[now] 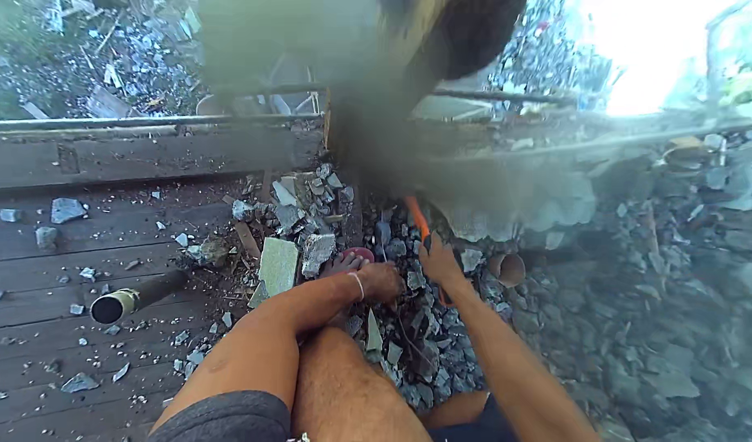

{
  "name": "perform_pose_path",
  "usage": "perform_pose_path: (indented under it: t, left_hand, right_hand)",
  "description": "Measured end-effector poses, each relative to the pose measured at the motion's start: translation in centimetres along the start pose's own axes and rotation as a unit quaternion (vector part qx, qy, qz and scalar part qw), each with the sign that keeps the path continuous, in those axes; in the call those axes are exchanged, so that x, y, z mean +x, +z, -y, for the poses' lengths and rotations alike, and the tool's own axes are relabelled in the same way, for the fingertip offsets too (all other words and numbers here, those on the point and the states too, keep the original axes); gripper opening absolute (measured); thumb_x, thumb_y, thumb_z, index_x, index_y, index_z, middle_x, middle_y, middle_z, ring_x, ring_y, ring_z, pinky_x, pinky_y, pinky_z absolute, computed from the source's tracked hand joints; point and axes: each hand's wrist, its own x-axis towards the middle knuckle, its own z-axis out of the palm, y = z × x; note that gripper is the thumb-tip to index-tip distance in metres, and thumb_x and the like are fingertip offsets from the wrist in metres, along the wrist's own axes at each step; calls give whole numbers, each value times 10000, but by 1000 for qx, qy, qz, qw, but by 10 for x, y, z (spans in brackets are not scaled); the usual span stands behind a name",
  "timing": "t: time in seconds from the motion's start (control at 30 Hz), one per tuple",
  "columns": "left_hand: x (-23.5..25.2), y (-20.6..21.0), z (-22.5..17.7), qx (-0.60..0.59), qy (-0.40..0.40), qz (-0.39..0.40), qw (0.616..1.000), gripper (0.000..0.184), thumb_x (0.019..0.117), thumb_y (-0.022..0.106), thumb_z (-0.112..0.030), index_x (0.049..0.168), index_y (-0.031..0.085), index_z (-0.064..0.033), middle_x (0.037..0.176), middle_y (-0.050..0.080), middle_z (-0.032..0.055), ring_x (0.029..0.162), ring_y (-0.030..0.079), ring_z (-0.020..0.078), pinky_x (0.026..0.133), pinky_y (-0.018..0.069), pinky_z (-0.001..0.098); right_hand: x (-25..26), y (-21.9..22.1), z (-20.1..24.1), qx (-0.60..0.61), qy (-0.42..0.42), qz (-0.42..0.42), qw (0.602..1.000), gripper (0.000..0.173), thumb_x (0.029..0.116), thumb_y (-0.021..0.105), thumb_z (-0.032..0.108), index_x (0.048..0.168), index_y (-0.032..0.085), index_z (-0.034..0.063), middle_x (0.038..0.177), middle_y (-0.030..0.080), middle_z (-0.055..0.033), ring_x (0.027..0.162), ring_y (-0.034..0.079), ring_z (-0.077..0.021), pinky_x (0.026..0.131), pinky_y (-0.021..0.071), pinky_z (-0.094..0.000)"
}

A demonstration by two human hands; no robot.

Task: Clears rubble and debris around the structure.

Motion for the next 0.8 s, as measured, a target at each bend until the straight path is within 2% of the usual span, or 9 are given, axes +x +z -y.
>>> perform_pose_path:
  t: [0.1,0.23,0.37,0.47,0.5,0.57,0.63,0.7,0.8]
  left_hand:
    - [-6,7,-10,10,16,-20,1000,463,1015,589,-484,1089,702,-41,1171,694,159,1169,627,375,1041,469,549]
    - [-10,-2,-5,23,21,-25,999,466,1015,588,-477,1073,694,-27,1148,700,165,1157,636,373,1023,476,558]
    - [-10,-10,-7,7,22,-34,999,471,1016,578,-488,1025,698,-33,1102,703,164,1146,640,369,1018,480,552]
    - [-13,-8,-5,2,24,-20,1000,450,1015,589,-467,1027,702,-32,1152,703,167,1165,635,375,1034,467,559]
    - [-14,-6,-3,7,27,-22,999,445,1013,591,-466,1019,704,-36,1138,705,163,1154,638,373,1028,470,561]
    - [-15,-6,-2,11,27,-20,999,456,1016,580,-481,1019,701,-42,1133,699,158,1154,632,368,1032,464,558]
    - [-15,-5,-5,11,30,-32,999,476,1011,576,-507,1018,695,-46,1123,696,157,1157,633,364,1027,473,553]
    - [-17,-1,-8,9,35,-48,998,483,1010,580,-514,1017,703,-48,1105,702,157,1145,641,367,1017,488,556]
    - [-26,6,-17,15,40,-53,998,452,1032,558,-487,1018,703,-59,1097,701,146,1137,643,351,1004,497,524]
  right_hand:
    - [-38,-14,7,34,24,19,999,443,1041,535,421,1263,593,42,883,677,-126,785,685,-269,738,577,-505]
    - [-83,-62,24,154,-183,-158,958,379,1034,594,393,1168,647,43,728,657,-10,563,631,-118,526,585,-361]
    - [-92,-156,89,349,-397,-320,786,148,1039,586,193,1147,563,94,773,678,-15,614,687,-195,571,640,-423]
    - [-70,-175,117,399,-481,-367,689,61,1083,473,227,1101,486,170,695,558,34,538,576,-146,497,552,-347]
    - [-56,-151,107,379,-462,-377,707,96,1089,477,265,1078,514,177,707,573,37,556,589,-131,509,559,-342]
    - [-21,-62,49,254,-341,-338,840,228,1081,485,290,1035,569,83,730,610,-23,603,633,-159,562,589,-390]
    - [-1,9,-3,75,-132,-125,980,399,1069,476,316,1273,567,-15,847,688,-157,743,707,-289,716,604,-512]
    - [16,18,-16,39,39,46,997,464,1060,503,345,1407,513,38,1067,697,-202,965,704,-346,875,565,-565]
    - [-4,-1,-27,54,79,41,994,409,1035,539,363,1298,564,51,959,681,-146,857,692,-290,783,574,-525]
